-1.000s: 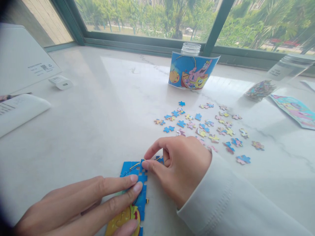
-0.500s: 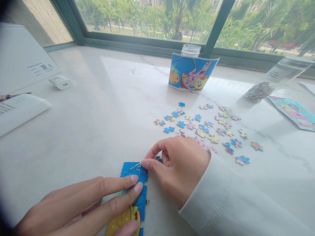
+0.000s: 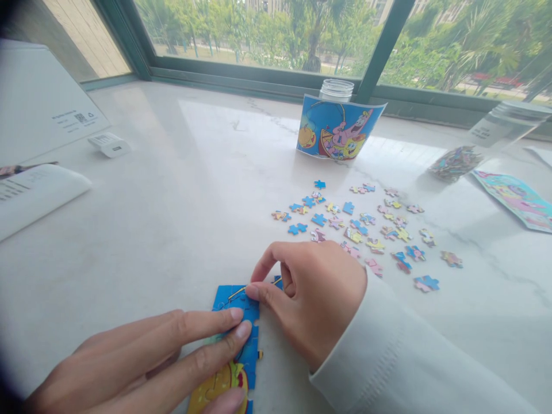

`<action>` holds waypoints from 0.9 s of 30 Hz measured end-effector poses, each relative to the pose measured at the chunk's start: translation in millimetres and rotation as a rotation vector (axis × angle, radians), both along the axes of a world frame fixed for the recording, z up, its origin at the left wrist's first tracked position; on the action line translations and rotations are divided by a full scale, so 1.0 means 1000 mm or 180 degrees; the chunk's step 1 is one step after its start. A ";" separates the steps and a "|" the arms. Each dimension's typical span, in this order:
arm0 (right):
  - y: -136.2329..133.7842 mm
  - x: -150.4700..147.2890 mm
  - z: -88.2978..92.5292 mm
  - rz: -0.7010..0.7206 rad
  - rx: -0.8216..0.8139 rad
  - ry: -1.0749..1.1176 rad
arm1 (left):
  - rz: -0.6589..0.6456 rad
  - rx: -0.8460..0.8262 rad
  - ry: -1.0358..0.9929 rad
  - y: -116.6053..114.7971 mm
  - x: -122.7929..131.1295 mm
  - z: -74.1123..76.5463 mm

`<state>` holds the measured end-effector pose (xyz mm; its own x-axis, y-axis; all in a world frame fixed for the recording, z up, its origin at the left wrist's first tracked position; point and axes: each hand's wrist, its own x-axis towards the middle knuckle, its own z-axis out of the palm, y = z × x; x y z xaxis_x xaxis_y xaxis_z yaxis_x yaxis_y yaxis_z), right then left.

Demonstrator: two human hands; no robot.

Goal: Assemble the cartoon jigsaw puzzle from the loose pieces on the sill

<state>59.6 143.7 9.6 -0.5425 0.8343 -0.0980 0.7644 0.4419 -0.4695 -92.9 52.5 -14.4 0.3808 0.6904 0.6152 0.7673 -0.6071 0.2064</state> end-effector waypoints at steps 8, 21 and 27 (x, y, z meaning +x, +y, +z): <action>0.000 0.001 -0.001 -0.0025 0.0056 -0.0224 | 0.0023 0.0029 0.0005 0.001 0.002 0.000; -0.001 0.002 0.000 -0.0121 -0.0067 -0.0264 | 0.0091 -0.0050 0.0099 -0.013 -0.007 -0.017; 0.000 0.002 0.000 -0.0103 -0.0158 -0.0153 | 0.0038 -0.0038 0.0042 -0.003 0.002 -0.005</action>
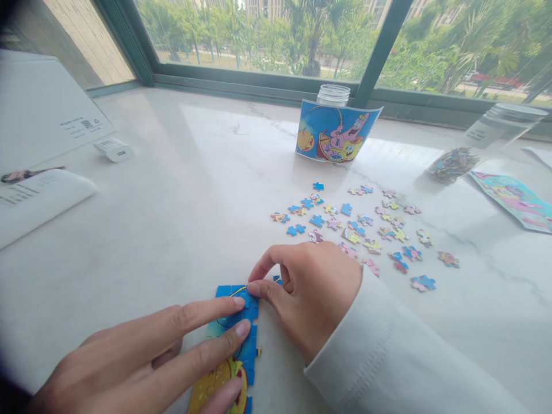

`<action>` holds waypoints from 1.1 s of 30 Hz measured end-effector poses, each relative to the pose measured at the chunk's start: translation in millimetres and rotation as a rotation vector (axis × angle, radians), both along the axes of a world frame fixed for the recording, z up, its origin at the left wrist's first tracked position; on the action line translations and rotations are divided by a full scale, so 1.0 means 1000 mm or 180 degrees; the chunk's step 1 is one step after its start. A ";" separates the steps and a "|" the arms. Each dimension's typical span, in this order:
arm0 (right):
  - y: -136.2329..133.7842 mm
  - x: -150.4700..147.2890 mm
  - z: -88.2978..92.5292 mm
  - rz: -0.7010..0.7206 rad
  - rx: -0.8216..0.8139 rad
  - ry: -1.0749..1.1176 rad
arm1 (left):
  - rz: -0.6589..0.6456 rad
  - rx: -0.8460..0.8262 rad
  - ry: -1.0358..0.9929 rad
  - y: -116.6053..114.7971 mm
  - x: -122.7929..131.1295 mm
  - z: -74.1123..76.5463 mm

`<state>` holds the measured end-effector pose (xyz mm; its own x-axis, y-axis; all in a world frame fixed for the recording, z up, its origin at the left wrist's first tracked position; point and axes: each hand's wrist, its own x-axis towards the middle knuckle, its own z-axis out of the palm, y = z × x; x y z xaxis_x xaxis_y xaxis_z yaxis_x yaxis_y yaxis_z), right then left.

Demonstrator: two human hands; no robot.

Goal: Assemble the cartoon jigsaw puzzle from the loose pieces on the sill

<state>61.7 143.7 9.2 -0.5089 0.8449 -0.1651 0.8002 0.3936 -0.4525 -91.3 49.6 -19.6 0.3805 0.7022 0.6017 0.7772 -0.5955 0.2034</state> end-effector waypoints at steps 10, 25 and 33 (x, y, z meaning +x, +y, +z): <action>-0.001 0.001 0.000 0.0033 0.0026 0.0260 | 0.0033 -0.0100 -0.0038 0.002 0.000 0.007; -0.008 0.004 0.005 -0.0115 0.0458 -0.0319 | 0.0190 0.0077 0.0309 -0.013 -0.007 -0.007; -0.004 0.003 0.006 -0.0185 0.0021 -0.0166 | -0.0201 -0.0215 0.0027 -0.011 -0.009 -0.006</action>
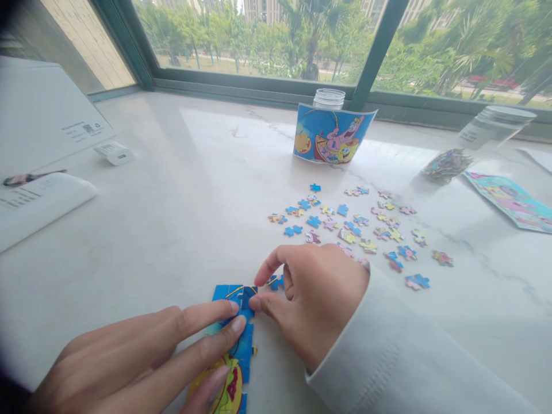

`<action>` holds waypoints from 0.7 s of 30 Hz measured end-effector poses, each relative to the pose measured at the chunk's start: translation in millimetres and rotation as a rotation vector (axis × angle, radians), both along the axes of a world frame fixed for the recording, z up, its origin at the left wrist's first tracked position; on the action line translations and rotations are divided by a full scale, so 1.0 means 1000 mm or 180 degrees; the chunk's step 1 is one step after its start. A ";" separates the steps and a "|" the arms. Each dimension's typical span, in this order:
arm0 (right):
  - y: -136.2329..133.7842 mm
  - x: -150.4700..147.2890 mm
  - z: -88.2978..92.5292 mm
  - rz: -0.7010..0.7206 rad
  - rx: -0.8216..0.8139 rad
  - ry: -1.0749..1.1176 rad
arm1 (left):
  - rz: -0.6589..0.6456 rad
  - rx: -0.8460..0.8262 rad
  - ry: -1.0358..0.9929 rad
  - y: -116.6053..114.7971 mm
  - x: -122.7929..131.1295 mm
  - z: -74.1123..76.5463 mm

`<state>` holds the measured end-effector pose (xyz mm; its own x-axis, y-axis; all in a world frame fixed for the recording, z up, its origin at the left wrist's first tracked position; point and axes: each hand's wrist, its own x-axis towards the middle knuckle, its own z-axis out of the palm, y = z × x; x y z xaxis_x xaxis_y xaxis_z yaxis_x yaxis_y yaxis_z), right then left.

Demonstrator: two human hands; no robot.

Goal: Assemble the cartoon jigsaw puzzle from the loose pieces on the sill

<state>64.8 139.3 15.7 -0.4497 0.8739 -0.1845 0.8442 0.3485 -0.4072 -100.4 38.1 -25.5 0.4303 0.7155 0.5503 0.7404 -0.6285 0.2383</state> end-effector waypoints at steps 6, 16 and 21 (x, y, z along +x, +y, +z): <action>0.009 0.009 0.006 0.0131 -0.0848 0.0549 | 0.0006 0.0068 0.0096 -0.001 -0.002 -0.004; 0.031 0.024 0.006 -0.0261 0.0151 0.0523 | 0.0208 0.0341 0.0159 0.001 -0.005 -0.019; 0.031 0.018 0.002 -0.0149 0.0422 0.0273 | 0.0143 0.0496 0.0107 0.016 0.003 -0.006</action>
<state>83.1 170.3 17.8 -0.4172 0.9084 -0.0289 0.8249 0.3651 -0.4316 -97.1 54.2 -31.2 0.4200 0.6414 0.6420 0.7745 -0.6221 0.1149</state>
